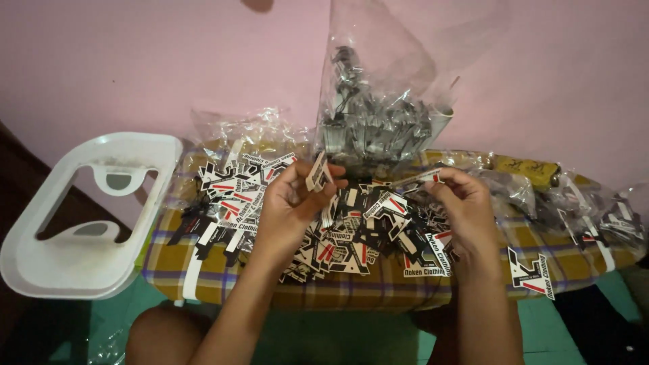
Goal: The person sorts a pile of rectangular stickers on a plaid-covered table, picking them up, separating them, and stacking them into neat piles. They then gather the sorted stickers and place them into a clear plastic bag.
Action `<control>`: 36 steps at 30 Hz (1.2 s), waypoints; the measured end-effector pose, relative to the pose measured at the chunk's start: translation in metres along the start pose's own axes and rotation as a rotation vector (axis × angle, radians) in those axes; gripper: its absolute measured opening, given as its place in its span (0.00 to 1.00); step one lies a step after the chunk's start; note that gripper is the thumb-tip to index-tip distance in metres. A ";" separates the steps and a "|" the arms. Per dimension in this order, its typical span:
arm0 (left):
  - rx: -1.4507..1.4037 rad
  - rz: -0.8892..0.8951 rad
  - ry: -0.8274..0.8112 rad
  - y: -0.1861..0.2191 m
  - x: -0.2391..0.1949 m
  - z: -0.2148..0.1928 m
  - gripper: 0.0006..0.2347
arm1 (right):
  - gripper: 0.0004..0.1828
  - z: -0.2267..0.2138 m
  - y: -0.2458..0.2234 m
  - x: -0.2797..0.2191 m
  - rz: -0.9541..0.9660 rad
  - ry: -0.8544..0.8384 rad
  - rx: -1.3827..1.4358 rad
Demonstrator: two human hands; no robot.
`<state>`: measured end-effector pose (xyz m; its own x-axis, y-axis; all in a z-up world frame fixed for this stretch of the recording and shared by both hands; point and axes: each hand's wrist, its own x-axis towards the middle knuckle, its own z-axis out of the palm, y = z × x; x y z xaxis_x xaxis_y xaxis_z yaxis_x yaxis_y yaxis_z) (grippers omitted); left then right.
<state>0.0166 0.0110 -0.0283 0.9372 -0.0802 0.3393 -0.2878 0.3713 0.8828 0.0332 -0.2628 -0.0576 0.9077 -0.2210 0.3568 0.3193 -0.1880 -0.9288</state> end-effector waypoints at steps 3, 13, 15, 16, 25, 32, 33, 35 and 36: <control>0.041 -0.012 0.020 0.003 -0.006 0.005 0.07 | 0.09 -0.003 0.000 0.005 0.031 0.025 0.070; 0.011 -0.058 0.035 -0.004 -0.004 0.004 0.13 | 0.11 0.014 0.011 0.003 0.069 0.081 0.161; -0.020 -0.095 0.033 -0.001 -0.002 0.006 0.16 | 0.10 0.008 0.036 0.010 0.016 0.062 0.246; -0.015 -0.092 0.030 0.001 -0.002 0.007 0.16 | 0.10 0.012 0.032 0.009 0.012 0.063 0.251; -0.130 -0.109 -0.072 -0.008 -0.008 0.020 0.13 | 0.14 0.025 0.034 0.010 0.129 -0.024 0.555; -0.158 -0.164 -0.058 -0.003 -0.002 0.018 0.23 | 0.10 0.045 -0.015 -0.007 0.011 -0.104 0.554; -0.194 -0.196 -0.053 -0.003 -0.002 0.017 0.24 | 0.09 0.050 -0.023 -0.009 -0.016 -0.157 0.542; -0.224 -0.159 -0.028 -0.022 0.000 0.007 0.25 | 0.10 0.056 -0.022 -0.012 -0.034 -0.186 0.538; -0.245 -0.125 -0.029 -0.030 0.004 0.003 0.26 | 0.11 0.059 -0.021 -0.012 -0.064 -0.192 0.540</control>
<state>0.0282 -0.0028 -0.0525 0.9555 -0.1644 0.2450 -0.1109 0.5696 0.8144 0.0320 -0.1998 -0.0480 0.8991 -0.0383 0.4362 0.4233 0.3311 -0.8433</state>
